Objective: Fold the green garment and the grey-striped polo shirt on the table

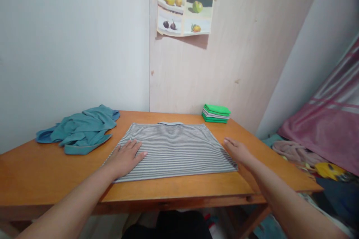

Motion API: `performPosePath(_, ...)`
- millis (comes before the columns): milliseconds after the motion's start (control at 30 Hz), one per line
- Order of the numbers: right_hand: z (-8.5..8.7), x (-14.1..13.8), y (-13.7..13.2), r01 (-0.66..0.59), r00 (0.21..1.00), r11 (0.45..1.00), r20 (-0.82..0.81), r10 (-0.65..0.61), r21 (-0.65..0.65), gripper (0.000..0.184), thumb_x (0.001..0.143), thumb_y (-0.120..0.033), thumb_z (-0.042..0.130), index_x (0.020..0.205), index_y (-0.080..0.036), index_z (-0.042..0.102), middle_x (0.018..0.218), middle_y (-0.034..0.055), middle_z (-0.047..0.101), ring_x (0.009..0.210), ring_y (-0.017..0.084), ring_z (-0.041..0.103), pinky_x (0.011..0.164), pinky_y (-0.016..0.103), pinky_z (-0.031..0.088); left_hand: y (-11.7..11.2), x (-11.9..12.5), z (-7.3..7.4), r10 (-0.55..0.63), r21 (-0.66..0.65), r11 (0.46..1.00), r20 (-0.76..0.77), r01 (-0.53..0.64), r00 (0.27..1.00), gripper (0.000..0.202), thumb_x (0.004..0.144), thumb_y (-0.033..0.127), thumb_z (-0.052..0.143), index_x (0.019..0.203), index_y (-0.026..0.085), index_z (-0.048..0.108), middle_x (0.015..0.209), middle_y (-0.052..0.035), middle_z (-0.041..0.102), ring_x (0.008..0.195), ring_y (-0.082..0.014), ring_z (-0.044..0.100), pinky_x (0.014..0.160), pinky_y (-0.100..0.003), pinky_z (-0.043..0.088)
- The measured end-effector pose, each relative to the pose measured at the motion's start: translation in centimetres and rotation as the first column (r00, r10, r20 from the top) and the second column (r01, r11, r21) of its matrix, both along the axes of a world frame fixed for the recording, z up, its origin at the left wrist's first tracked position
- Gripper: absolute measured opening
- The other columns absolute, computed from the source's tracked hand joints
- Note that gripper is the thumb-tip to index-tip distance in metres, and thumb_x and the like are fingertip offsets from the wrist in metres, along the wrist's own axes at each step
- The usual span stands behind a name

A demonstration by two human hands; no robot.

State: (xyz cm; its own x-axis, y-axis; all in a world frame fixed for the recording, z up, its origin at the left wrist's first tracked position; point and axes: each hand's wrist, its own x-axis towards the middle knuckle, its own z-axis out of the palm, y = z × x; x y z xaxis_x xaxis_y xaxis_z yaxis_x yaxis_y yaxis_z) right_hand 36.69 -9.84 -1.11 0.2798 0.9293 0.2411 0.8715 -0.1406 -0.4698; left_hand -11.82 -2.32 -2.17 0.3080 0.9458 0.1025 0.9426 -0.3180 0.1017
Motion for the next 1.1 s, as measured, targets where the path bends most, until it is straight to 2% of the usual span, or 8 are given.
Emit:
performPosePath(133, 1.6, 2.7, -1.4, 0.095, 0.987, 0.995, -0.131, -0.095, -0.009, 0.046, 0.092, -0.042, 0.033, 0.104, -0.013, 0.067, 0.104, 0.0137, 0.072, 0.095, 0.023, 0.067, 0.076, 0.031, 0.052, 0.3, -0.1, -0.1, 0.004, 0.002, 1.000, -0.015, -0.004, 1.000, 0.077, 0.093, 0.068, 0.029, 0.152, 0.020, 0.038, 0.162, -0.0104, 0.026, 0.149, -0.0323, 0.020, 0.117, -0.056, 0.018)
performPosePath(267, 1.5, 2.8, -3.2, 0.085, 0.966, 0.993, -0.236, -0.103, -0.083, 0.029, 0.083, -0.039, 0.044, 0.072, -0.018, 0.059, 0.065, 0.0038, 0.063, 0.057, 0.014, 0.057, 0.051, 0.024, 0.041, 0.8, -0.3, -0.6, 0.000, 0.009, 1.000, -0.017, 0.000, 1.000, 0.077, 0.093, 0.069, 0.028, 0.153, 0.021, 0.038, 0.162, -0.0104, 0.026, 0.149, -0.0323, 0.020, 0.117, -0.056, 0.018)
performPosePath(367, 1.0, 1.9, -4.5, 0.005, 0.952, 0.988, -0.300, -0.051, -0.154, 0.025, 0.078, -0.037, 0.051, 0.060, -0.020, 0.051, 0.054, -0.0005, 0.055, 0.050, 0.011, 0.049, 0.047, 0.022, 0.035, 1.2, -0.5, -1.0, -0.001, 0.010, 1.000, -0.029, 0.001, 1.000, 0.079, 0.092, 0.070, 0.025, 0.154, 0.022, 0.035, 0.162, -0.0093, 0.025, 0.150, -0.0320, 0.019, 0.117, -0.056, 0.018)
performPosePath(533, 0.8, 0.7, -5.6, -0.113, 0.929, 0.965, -0.370, 0.018, -0.236, 0.028, 0.072, -0.043, 0.062, 0.062, -0.020, 0.053, 0.052, -0.0031, 0.053, 0.047, 0.009, 0.043, 0.045, 0.021, 0.031, 1.3, -0.6, -0.9, 0.010, 0.018, 1.000, -0.056, -0.009, 0.998, 0.080, 0.091, 0.071, 0.024, 0.154, 0.021, 0.035, 0.162, -0.0101, 0.026, 0.149, -0.0326, 0.021, 0.116, -0.056, 0.019)
performPosePath(667, 1.1, 0.4, -5.4, -0.170, 0.917, 0.960, -0.392, 0.072, -0.222, 0.027, 0.072, -0.043, 0.063, 0.062, -0.019, 0.054, 0.052, -0.0045, 0.050, 0.049, 0.008, 0.041, 0.047, 0.021, 0.029, 1.0, 0.3, 0.4, -0.014, 0.049, 0.999, -0.071, 0.017, 0.997, 0.071, 0.092, 0.064, 0.032, 0.145, 0.020, 0.049, 0.157, -0.0124, 0.036, 0.145, -0.0359, 0.029, 0.114, -0.060, 0.021)
performPosePath(733, 1.1, 0.4, -5.2, -0.175, 0.913, 0.959, -0.402, 0.073, -0.224, 0.025, 0.075, -0.040, 0.058, 0.062, -0.019, 0.054, 0.050, -0.0049, 0.048, 0.047, 0.008, 0.039, 0.046, 0.021, 0.027, 0.8, 1.8, 1.3, -0.082, 0.096, 0.992, -0.059, 0.087, 0.995, 0.061, 0.092, 0.058, 0.038, 0.137, 0.021, 0.057, 0.154, -0.0111, 0.042, 0.145, -0.0351, 0.031, 0.115, -0.058, 0.021)
performPosePath(833, 1.0, 0.6, -5.0, -0.162, 0.909, 0.955, -0.414, 0.048, -0.247, 0.023, 0.076, -0.036, 0.054, 0.060, -0.020, 0.052, 0.046, -0.0055, 0.045, 0.043, 0.008, 0.037, 0.043, 0.022, 0.025, 0.3, 5.8, 2.6, -0.277, 0.145, 0.952, 0.018, 0.271, 0.961, 0.058, 0.093, 0.055, 0.041, 0.135, 0.019, 0.059, 0.148, -0.0109, 0.050, 0.142, -0.0297, 0.037, 0.118, -0.044, 0.025)
performPosePath(1100, 0.5, 1.0, -5.9, -0.238, 0.870, 0.936, -0.486, 0.086, -0.260, 0.020, 0.074, -0.035, 0.056, 0.061, -0.021, 0.051, 0.048, -0.0053, 0.049, 0.044, 0.008, 0.041, 0.045, 0.021, 0.028, -2.9, 19.8, 3.5, -0.642, 0.140, 0.765, 0.248, 0.629, 0.725, 0.044, 0.095, 0.042, 0.045, 0.128, 0.020, 0.064, 0.131, -0.0070, 0.065, 0.121, -0.0240, 0.057, 0.106, -0.033, 0.041)
